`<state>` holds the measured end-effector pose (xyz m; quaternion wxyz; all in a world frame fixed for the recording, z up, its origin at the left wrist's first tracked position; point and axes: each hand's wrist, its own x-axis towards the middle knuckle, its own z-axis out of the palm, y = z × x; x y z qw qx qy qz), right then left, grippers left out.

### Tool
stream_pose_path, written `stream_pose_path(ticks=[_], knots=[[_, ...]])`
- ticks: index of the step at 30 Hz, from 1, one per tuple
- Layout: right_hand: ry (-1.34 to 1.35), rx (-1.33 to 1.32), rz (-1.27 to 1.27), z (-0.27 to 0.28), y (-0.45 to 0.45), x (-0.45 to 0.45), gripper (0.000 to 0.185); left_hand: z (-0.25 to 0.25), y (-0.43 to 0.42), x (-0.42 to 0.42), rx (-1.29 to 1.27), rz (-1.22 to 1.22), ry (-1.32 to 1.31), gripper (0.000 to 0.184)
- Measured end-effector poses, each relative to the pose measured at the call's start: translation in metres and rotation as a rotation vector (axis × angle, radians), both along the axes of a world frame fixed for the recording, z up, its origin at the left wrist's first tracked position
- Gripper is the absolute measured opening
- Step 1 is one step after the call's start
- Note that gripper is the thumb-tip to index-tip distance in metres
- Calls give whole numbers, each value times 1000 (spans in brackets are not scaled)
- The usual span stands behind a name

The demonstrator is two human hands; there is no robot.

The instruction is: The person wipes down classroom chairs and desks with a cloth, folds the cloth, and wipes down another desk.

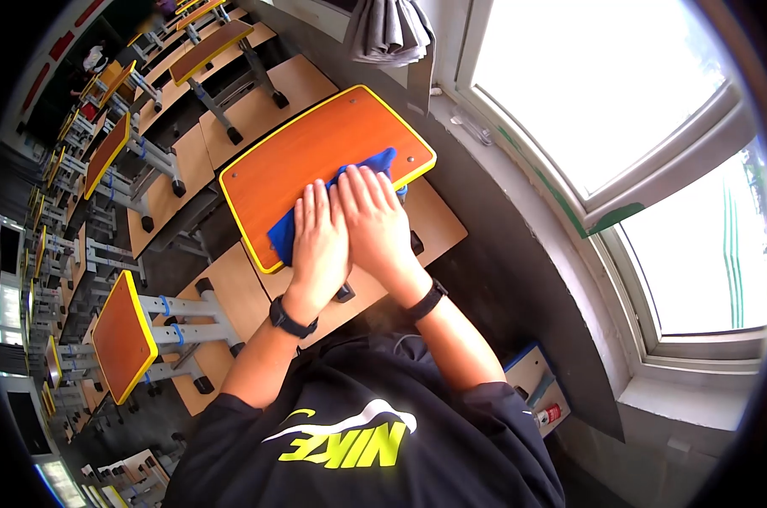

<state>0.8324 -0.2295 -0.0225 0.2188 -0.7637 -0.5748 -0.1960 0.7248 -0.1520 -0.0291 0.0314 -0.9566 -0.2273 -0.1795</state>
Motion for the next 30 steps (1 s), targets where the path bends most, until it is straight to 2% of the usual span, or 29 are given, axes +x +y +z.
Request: stream_pose_path(ticks=[4,10,14,20,30], knots=[[8,-88,-129,1,-3,40,63,-3,5,51,51,-31,15,63],[-60,-136,-208,-2,3,70,60,-4,10,88,96,-14,-34,58],[-115,-106,-251,-16,12,63,59,-5,16,69,44,-86,-86,57],[-130,-150,-225,-14,20,33,61,-10,21,38,20,-61,-147,59],[-128,-145,-187,-11,50,-78,61,-14,49,-72,13,-52,-199,59]])
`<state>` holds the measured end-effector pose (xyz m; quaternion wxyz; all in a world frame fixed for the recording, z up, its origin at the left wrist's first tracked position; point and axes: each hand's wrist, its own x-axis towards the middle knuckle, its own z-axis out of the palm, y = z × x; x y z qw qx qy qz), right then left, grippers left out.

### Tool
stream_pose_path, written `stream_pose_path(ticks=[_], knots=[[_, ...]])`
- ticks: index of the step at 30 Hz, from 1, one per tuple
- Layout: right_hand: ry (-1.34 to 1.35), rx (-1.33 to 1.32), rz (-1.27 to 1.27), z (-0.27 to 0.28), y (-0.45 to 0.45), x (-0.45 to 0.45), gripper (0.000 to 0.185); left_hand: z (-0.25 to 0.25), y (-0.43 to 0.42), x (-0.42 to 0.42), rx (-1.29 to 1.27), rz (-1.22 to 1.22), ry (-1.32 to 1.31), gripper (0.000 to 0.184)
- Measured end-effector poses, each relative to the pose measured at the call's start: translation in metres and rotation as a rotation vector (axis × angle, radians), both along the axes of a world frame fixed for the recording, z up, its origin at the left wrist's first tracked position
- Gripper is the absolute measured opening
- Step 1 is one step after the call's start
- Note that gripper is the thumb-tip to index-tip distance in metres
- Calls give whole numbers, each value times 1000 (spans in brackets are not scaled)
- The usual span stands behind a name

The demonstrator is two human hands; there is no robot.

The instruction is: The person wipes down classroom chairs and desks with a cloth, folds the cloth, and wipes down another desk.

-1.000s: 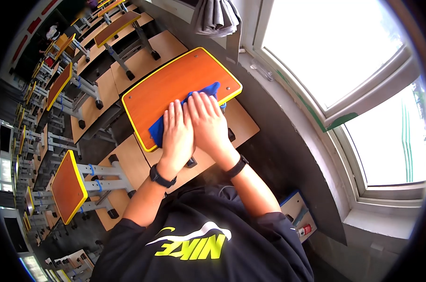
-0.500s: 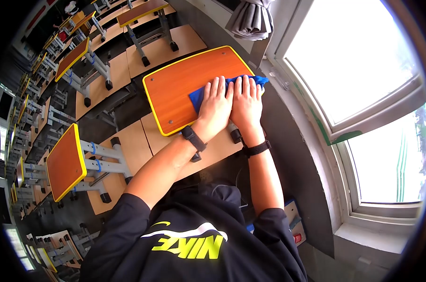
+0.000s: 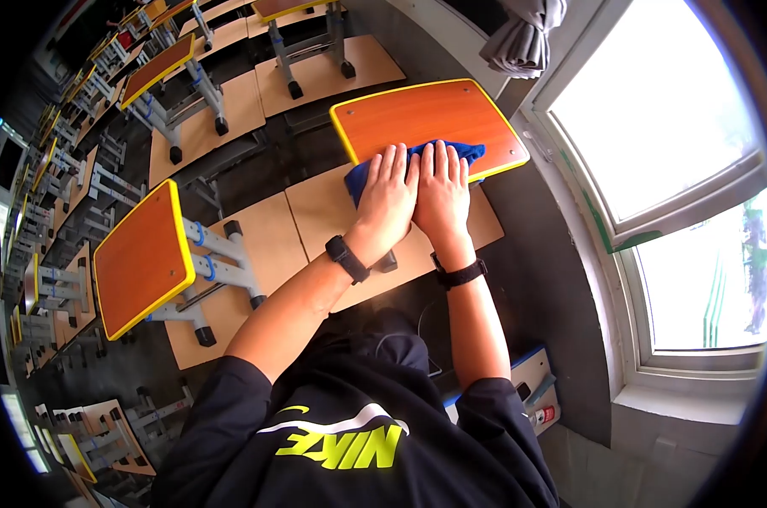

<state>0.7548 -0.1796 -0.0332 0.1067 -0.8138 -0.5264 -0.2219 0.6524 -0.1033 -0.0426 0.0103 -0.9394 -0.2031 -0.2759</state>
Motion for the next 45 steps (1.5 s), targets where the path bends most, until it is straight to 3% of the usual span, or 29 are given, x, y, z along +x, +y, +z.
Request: stream_pose_path(ticks=[9,13,20,22,25,30,32,33,34,36,39,41,42,45], knots=[[-20,-50,-23,-4,15,-76,62,1,14,-85,-76,-60,-115,57],[-2,-68,-37,0,17,-81,62,6,18,-91,-87,-48,-45,53],[85,-55,40,17,15,-80,70,9,25,-85,-112,-133,-73,62],[155,-63,131,18,12,-61,78,18,30,-75,-84,-158,55,84],[270,-118,163,24,15,-30,94,45,37,-51,-242,-212,223,105],[309,-271,168,36,18,12,123,52,47,7,-68,-153,522,108],[406,-235,258,36,13,30,117,73,34,28,-28,-65,710,106],[424,-236,307,40,9,39,117,117,23,43,-87,-59,989,102],[411,-189,343,37,5,52,114,119,15,61,-76,10,1074,96],[460,-186,343,42,-2,77,117,96,10,87,-90,89,924,91],[457,-309,300,54,-13,125,133,103,11,145,-163,13,1208,89],[478,-366,313,55,-14,157,134,109,10,188,-275,94,1374,93],[490,-396,311,57,-14,169,135,97,10,211,-431,271,1406,99],[496,-509,429,58,-4,211,135,118,7,224,-472,295,1257,105]])
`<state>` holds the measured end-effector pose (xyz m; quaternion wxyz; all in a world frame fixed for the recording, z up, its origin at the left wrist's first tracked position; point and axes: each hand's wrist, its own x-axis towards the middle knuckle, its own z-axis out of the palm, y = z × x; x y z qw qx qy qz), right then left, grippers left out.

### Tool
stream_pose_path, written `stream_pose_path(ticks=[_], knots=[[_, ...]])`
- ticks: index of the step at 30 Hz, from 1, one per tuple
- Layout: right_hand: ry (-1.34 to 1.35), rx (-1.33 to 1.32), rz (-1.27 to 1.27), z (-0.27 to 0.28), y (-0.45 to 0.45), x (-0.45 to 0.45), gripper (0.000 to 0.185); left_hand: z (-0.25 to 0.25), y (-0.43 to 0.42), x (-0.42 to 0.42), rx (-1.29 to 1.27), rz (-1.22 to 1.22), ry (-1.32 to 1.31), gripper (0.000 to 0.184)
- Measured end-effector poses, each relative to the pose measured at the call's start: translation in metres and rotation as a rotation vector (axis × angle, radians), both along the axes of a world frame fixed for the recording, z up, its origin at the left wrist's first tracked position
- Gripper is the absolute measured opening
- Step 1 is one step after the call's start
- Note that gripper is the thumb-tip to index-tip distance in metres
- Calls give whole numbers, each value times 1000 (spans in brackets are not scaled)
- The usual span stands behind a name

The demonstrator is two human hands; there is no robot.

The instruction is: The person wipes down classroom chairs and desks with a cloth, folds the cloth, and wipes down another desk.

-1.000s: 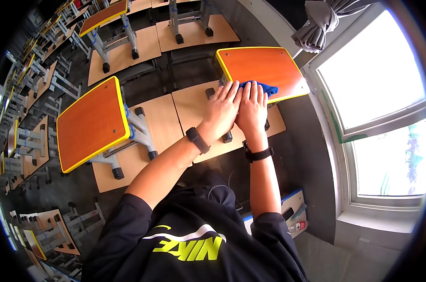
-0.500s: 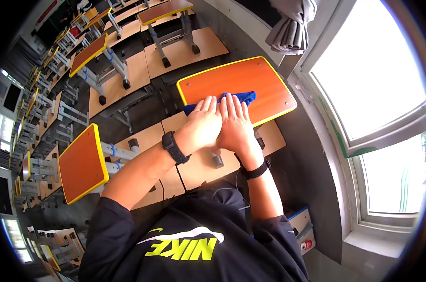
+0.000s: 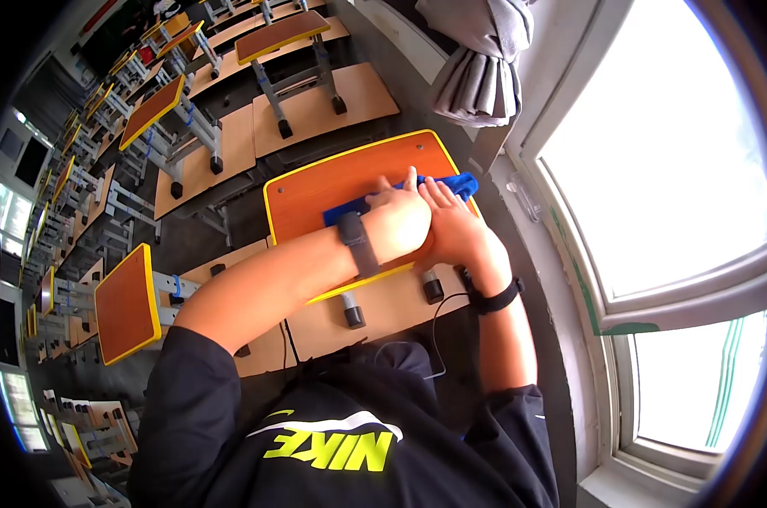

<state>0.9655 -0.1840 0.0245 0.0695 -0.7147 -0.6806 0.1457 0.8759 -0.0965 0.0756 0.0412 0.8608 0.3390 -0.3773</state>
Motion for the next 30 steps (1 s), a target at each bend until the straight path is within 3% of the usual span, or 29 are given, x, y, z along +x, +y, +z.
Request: stream_pose_path(ticks=[2,4,8,11,13,20,25,30], knots=[[14,-61,109,-1,14,26,132,2,10,11,31,-58,24,117],[2,-179,131,18,27,41,126,4,22,13,9,159,-73,117],[-83,-409,71,51,59,51,118,-5,58,-15,3,93,-283,94],[-259,-360,81,33,88,42,119,-13,84,-47,-57,58,-378,68],[-310,-316,74,20,106,27,121,-21,95,-68,-90,48,-491,64],[-441,-325,260,22,145,-37,123,-23,111,-139,71,87,-467,60],[-262,-253,414,30,133,-87,115,-32,95,-213,103,108,-620,59],[-146,-214,669,31,107,-106,98,-61,52,-273,247,14,-970,53]])
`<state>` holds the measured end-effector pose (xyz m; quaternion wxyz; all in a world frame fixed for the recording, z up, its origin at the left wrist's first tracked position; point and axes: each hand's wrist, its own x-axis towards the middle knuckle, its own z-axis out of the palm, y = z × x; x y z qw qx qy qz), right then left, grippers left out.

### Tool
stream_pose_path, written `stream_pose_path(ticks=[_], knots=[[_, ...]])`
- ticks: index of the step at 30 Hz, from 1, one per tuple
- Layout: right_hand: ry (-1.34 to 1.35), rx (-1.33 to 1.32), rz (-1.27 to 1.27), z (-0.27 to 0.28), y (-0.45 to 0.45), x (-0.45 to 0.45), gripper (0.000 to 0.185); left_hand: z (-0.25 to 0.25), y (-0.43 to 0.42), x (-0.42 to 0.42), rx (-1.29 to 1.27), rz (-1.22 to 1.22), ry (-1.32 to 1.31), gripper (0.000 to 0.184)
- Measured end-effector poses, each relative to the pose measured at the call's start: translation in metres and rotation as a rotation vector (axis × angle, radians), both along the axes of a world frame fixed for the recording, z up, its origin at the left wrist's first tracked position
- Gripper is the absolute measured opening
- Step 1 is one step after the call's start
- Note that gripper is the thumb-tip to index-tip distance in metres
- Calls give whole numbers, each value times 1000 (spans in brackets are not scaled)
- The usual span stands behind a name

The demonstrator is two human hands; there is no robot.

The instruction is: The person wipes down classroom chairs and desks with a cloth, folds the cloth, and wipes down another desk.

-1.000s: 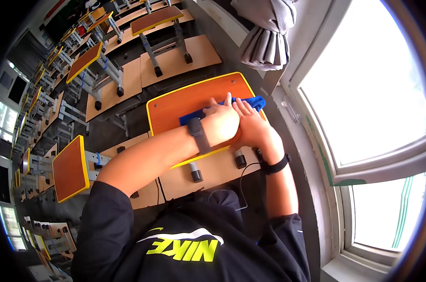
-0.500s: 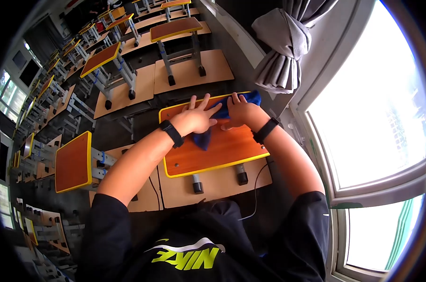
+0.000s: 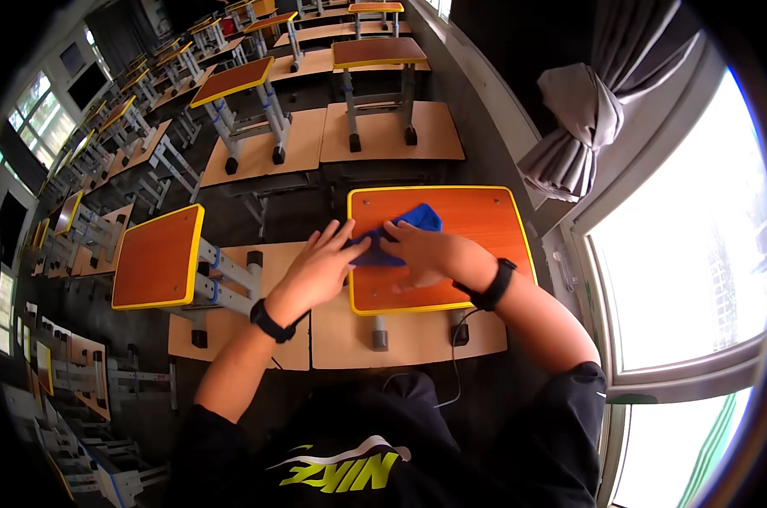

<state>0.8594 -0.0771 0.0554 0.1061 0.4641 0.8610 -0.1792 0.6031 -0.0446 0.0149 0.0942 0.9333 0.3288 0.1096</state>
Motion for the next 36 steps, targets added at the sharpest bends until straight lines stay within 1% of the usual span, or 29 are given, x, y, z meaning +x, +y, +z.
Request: stream_pose_path(ticks=[3,6,7,8,9,10,11,12,13,15,17,19,20,23,24,27,28,29,31,32,34,36], knots=[[160,161,-31,0,-36,-21,67,1,-32,-23,78,-69,-211,49],[163,325,-132,-2,-65,-66,37,3,-73,-56,-188,-51,-474,45],[244,469,-102,0,-77,-86,20,-3,-88,-73,-334,-22,-482,42],[262,396,-197,5,-88,-109,22,-12,-103,-88,-376,13,-631,39],[302,469,-223,1,-98,-132,22,-18,-115,-109,-664,106,-675,37],[317,464,-180,0,-107,-155,23,-15,-129,-132,-639,117,-693,37],[467,323,-207,-11,-113,-168,24,-21,-138,-148,-640,162,-725,37],[571,295,-195,-20,-114,-188,25,-27,-143,-166,-625,184,-771,37],[613,285,-232,-29,-115,-212,28,-33,-147,-186,-608,207,-814,37],[672,142,-324,-65,-118,-260,28,-43,-156,-231,-520,314,-833,41],[682,33,-264,-82,-120,-307,28,-50,-167,-275,-453,427,-821,45],[584,-22,-111,-87,-125,-350,36,-56,-182,-322,-424,536,-782,49],[546,-43,-44,-87,-125,-370,38,-66,-194,-344,-330,612,-685,52],[491,-137,106,-75,-121,-420,41,-20,-235,-401,-346,753,-648,54],[482,-175,154,-70,-119,-437,41,-11,-250,-414,-300,854,-683,48],[479,-173,270,-84,-107,-495,47,-42,-283,-456,-237,1042,-598,39],[485,-155,327,-88,-106,-516,47,-44,-294,-466,-262,1101,-636,36],[533,-168,390,-85,-108,-538,47,-42,-311,-473,-279,1151,-647,37],[648,-274,463,-85,-110,-570,43,-33,-329,-487,-276,1245,-683,38],[667,-350,470,-84,-114,-583,43,-26,-338,-490,-257,1276,-783,41],[706,-498,487,-84,-116,-614,44,-37,-355,-501,-288,1333,-750,41],[687,-563,529,-89,-120,-642,45,-59,-364,-517,-296,1383,-722,40]])
